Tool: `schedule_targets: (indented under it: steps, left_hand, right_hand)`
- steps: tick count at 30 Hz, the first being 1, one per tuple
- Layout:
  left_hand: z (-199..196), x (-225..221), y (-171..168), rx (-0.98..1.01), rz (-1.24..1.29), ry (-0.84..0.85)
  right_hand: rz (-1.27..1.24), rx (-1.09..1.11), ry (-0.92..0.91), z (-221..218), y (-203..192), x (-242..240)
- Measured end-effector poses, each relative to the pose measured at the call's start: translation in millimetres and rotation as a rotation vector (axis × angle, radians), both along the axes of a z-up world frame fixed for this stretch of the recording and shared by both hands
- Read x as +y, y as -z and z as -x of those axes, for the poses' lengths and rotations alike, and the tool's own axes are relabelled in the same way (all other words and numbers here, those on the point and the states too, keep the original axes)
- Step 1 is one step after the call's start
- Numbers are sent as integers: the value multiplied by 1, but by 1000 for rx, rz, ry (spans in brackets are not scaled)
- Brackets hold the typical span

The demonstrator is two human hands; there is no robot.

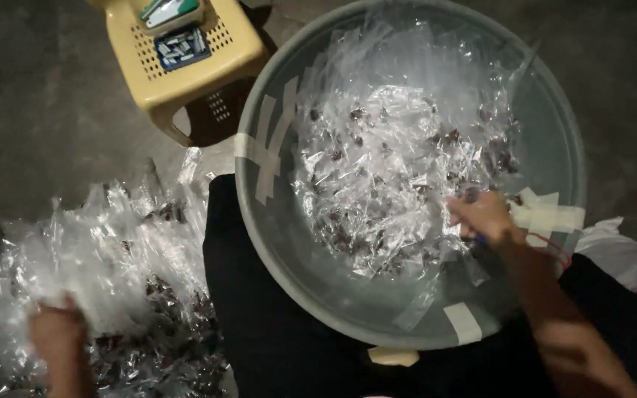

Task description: Sorting and sealing small plastic bags containing food items into a large basin using a handheld sealer.

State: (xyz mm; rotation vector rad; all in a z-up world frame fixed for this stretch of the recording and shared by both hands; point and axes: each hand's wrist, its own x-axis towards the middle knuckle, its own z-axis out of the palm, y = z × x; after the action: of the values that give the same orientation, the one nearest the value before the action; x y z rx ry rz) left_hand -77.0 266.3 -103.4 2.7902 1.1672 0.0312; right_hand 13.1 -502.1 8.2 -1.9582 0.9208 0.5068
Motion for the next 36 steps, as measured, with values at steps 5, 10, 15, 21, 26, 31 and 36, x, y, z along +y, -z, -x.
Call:
schedule_targets:
  steps: [5,10,15,21,26,31,36]
  left_hand:
    - [20,-36,38,320,251,-122]
    - [-72,-140,-88,-110,394,-74]
    - [-160,-287,-91,-650,855,575]
    - [-213,-485,4,176,1080,543]
    - [-202,-551,164,48,933,588]
    - [-195,-553,31,-238,1201,596]
    - [-192,-547,-83,-365,1850,533]
  right_hand:
    - [-132,137,89,9,88,8]
    - [-137,43,309,-1,73,16]
    - [-170,-380,340,0,110,-36]
    - [-414,-558,227,-8,77,-41]
    - [-355,-588,135,-13,70,-45]
    - [95,-459,70,-22,50,-31]
    - [-154,-640,77,-29,-27,26]
